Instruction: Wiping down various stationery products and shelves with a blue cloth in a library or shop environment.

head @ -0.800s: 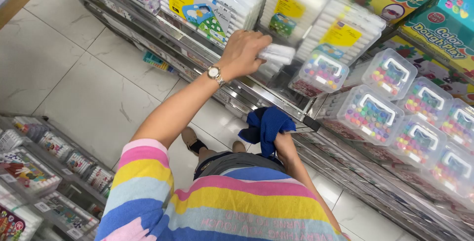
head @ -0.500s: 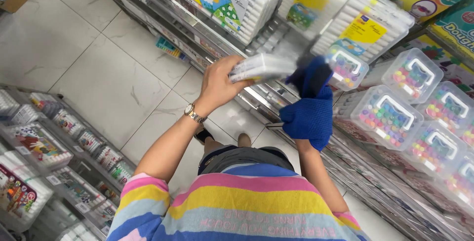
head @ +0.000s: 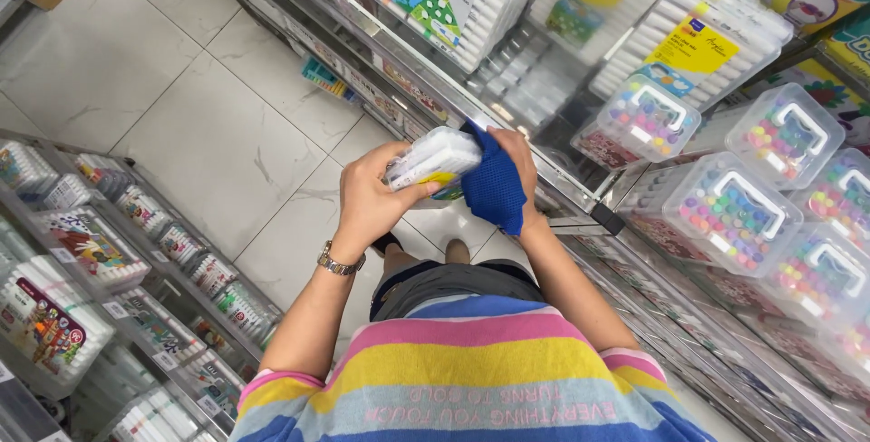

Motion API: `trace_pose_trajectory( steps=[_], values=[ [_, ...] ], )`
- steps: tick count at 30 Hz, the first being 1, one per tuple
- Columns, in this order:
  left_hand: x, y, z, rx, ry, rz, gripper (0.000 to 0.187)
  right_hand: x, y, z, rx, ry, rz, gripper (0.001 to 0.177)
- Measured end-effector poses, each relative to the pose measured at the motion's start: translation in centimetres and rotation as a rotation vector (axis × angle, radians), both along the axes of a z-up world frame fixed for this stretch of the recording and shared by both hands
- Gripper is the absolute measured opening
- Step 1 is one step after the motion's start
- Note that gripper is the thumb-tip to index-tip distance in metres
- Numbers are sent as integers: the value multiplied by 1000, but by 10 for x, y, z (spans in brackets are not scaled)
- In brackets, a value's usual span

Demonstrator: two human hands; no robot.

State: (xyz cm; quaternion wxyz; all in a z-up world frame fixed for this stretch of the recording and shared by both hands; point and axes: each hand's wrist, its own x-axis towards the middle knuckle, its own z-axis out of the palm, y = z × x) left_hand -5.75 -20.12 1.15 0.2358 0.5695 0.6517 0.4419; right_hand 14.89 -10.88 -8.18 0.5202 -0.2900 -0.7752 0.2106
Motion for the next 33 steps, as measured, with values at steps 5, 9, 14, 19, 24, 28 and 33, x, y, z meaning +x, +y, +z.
trace_pose_trajectory(
  steps=[5, 9, 14, 19, 24, 28, 33],
  values=[
    [-13, -4, -27, -68, -507, 29, 43, 22, 14, -61, -709, 531, 313, 47],
    [-25, 6, -61, -210, -1295, -64, 37, 22, 9, -64, -1449, 1158, 666, 53],
    [-11, 10, -94, -287, -1528, -44, 42, -8, -24, -41, -1586, 1207, 803, 56],
    [-6, 15, -122, -274, -1732, -56, 42, 1, -42, -50, -1643, 1096, 898, 60],
    [-13, 14, -135, -170, -1644, 80, 37, 37, -14, -11, -1478, 1228, 559, 61],
    [2, 16, -123, -150, -1601, 117, 38, 24, -1, 11, -1389, 1202, 553, 62],
    [17, 22, -97, 93, -1446, 197, 38, -3, -22, 25, -1518, 1457, 892, 66]
  ],
)
